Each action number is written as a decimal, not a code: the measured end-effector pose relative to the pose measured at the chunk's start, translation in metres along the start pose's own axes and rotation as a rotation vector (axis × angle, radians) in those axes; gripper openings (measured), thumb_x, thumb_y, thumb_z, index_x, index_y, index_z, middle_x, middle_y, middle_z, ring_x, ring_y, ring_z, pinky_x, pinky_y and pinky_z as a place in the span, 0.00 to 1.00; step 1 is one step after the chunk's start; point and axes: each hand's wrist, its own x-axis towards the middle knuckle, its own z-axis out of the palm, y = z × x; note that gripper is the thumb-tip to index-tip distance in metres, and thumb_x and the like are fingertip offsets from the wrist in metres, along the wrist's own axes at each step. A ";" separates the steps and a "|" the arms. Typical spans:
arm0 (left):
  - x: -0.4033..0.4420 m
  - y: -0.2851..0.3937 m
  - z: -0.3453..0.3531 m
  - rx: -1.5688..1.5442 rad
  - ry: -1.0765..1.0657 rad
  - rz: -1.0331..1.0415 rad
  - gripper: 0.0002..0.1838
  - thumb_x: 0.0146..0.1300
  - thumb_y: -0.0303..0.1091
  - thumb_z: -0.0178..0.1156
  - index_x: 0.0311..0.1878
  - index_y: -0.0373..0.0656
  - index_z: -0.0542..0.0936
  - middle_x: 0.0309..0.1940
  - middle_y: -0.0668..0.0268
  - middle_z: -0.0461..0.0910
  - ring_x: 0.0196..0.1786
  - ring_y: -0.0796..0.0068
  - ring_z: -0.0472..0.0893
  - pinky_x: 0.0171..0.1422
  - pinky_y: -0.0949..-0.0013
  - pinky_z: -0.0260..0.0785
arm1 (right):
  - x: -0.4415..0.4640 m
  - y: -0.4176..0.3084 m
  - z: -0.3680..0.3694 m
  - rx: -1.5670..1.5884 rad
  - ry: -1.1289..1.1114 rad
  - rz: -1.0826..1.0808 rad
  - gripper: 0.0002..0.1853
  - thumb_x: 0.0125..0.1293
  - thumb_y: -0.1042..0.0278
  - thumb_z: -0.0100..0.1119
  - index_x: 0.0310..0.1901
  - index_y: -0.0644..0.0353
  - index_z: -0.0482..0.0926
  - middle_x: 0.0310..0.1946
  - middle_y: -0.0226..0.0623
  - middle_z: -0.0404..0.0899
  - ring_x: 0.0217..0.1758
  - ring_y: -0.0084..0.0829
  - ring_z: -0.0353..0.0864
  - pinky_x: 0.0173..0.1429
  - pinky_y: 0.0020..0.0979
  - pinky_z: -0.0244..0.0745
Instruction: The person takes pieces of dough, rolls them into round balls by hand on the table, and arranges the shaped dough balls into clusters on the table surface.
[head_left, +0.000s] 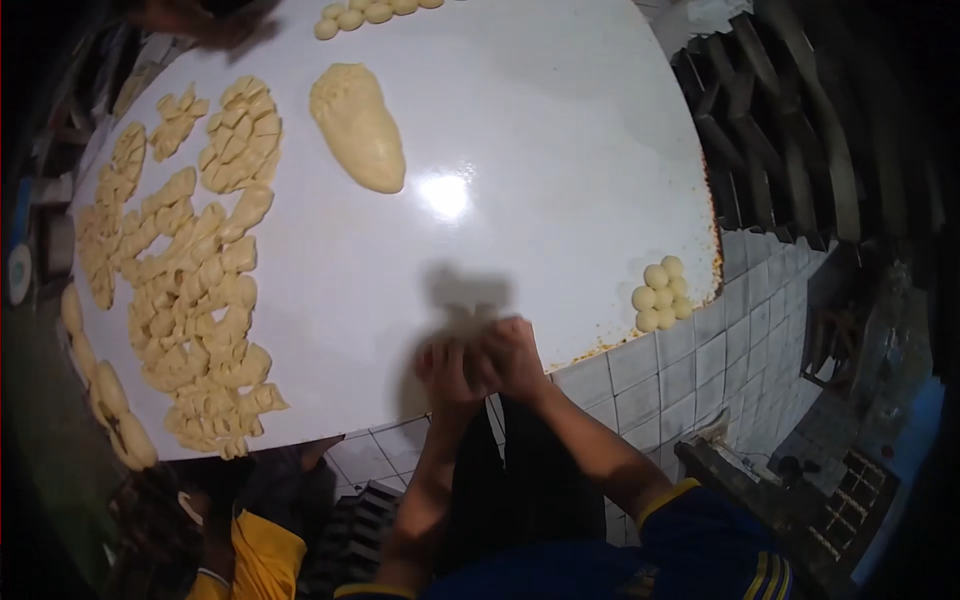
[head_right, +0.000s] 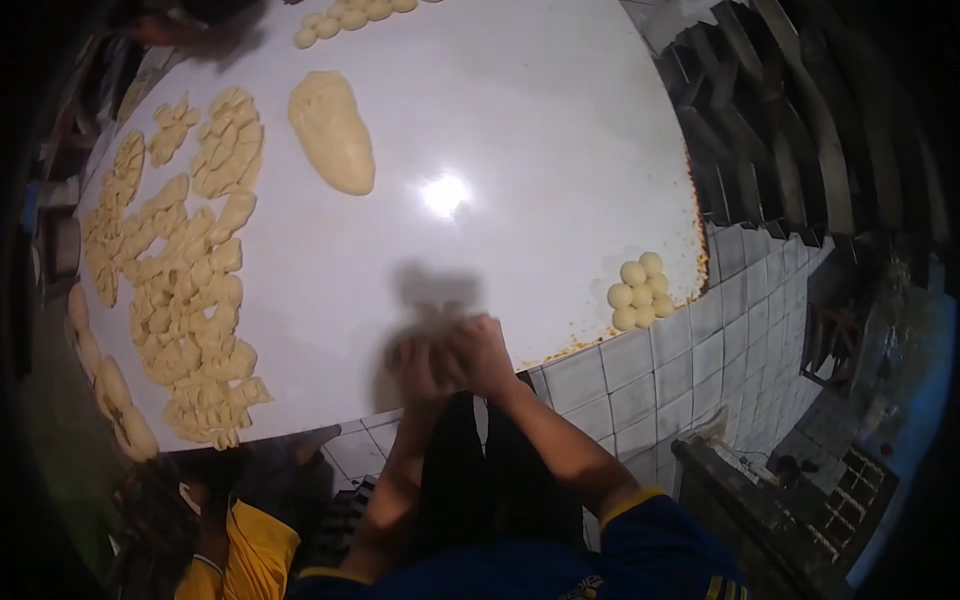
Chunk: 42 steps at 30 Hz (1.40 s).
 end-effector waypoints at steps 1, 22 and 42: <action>-0.032 -0.013 -0.004 0.092 -0.023 0.082 0.16 0.61 0.38 0.79 0.48 0.46 0.83 0.52 0.58 0.83 0.60 0.50 0.82 0.64 0.43 0.69 | -0.018 0.006 -0.013 -0.032 -0.023 -0.144 0.14 0.63 0.64 0.80 0.48 0.52 0.88 0.49 0.37 0.84 0.52 0.49 0.80 0.59 0.49 0.74; 0.067 -0.031 -0.010 0.201 0.009 -0.088 0.12 0.66 0.37 0.75 0.44 0.46 0.81 0.47 0.58 0.81 0.55 0.46 0.79 0.61 0.42 0.67 | 0.058 0.027 -0.003 -0.165 0.226 -0.038 0.08 0.64 0.66 0.83 0.38 0.49 0.88 0.39 0.29 0.84 0.47 0.44 0.83 0.57 0.48 0.75; -0.051 -0.095 -0.036 0.201 -0.135 -0.054 0.18 0.62 0.44 0.83 0.46 0.47 0.85 0.51 0.57 0.84 0.58 0.47 0.81 0.64 0.43 0.70 | -0.027 0.052 -0.043 -0.023 -0.181 -0.016 0.09 0.60 0.61 0.83 0.36 0.48 0.89 0.37 0.30 0.83 0.51 0.44 0.84 0.57 0.49 0.77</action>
